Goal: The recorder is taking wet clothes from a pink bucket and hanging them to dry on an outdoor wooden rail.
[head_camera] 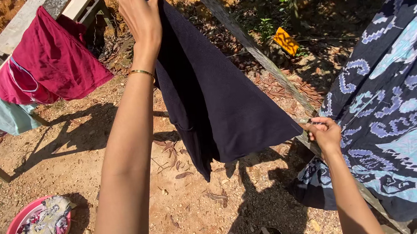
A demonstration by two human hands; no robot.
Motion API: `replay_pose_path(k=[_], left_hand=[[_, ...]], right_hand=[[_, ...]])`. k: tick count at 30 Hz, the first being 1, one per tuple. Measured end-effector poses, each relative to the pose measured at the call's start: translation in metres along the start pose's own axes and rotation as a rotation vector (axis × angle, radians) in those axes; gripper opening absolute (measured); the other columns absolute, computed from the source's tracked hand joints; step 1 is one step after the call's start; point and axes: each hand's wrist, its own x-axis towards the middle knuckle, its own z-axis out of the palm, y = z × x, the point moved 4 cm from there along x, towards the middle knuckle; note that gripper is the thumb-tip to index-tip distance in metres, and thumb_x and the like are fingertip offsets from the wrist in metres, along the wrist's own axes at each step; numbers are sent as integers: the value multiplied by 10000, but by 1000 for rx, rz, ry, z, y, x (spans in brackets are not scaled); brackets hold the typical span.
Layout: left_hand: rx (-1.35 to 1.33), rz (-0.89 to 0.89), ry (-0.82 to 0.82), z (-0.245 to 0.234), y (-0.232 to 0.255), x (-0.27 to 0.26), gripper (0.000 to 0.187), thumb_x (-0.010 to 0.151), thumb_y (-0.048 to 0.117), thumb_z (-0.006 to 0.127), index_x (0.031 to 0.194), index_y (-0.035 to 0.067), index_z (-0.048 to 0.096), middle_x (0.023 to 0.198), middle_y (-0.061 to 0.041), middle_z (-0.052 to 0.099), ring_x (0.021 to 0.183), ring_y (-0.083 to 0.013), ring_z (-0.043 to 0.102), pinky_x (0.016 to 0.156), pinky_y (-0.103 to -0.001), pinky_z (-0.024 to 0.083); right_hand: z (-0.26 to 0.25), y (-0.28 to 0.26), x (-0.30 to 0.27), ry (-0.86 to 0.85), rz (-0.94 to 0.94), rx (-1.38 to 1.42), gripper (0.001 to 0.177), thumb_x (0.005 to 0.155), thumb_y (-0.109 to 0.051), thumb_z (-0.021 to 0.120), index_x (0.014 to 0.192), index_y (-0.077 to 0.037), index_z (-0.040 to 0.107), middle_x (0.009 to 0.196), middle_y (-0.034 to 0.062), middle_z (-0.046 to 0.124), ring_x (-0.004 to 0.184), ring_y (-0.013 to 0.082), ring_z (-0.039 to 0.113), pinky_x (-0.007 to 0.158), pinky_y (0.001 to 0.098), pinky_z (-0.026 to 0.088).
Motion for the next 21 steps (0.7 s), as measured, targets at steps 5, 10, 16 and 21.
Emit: replay_pose_path(k=[5,10,16,21], left_hand=[[-122,-203,-25,-16,0,-24,487,998,321,823,1186,30,481,1069,-167,520,878,-239,593,819,-366,544],[-48,-658,-310,-14,-37,-110,480,1009,523,651,1124,67,558,1018,-124,626,940,-215,626,847,-363,508],[131,-732,-384,-51,-77,-241,371,886,256,735,1175,77,586,1106,-139,651,1037,-295,629,897,-425,498],[230,-910,-305,-133,-38,-312,393,878,128,691,1243,86,551,1071,-147,625,1015,-298,616,888,-428,490]], right_hand=[[18,-15,-43,-41,-252,-223,224,944,-139,715,1127,-20,668,847,57,701,671,71,615,640,240,497],[29,-28,-63,2,-535,-574,170,965,-123,758,1130,-83,748,894,59,608,711,125,559,675,290,488],[65,-88,-118,-49,-722,-475,292,908,-8,679,1196,-50,656,969,58,545,743,146,531,696,299,488],[114,-99,-166,-249,-824,-391,207,967,34,631,1165,-24,652,994,86,495,774,150,491,692,311,473]])
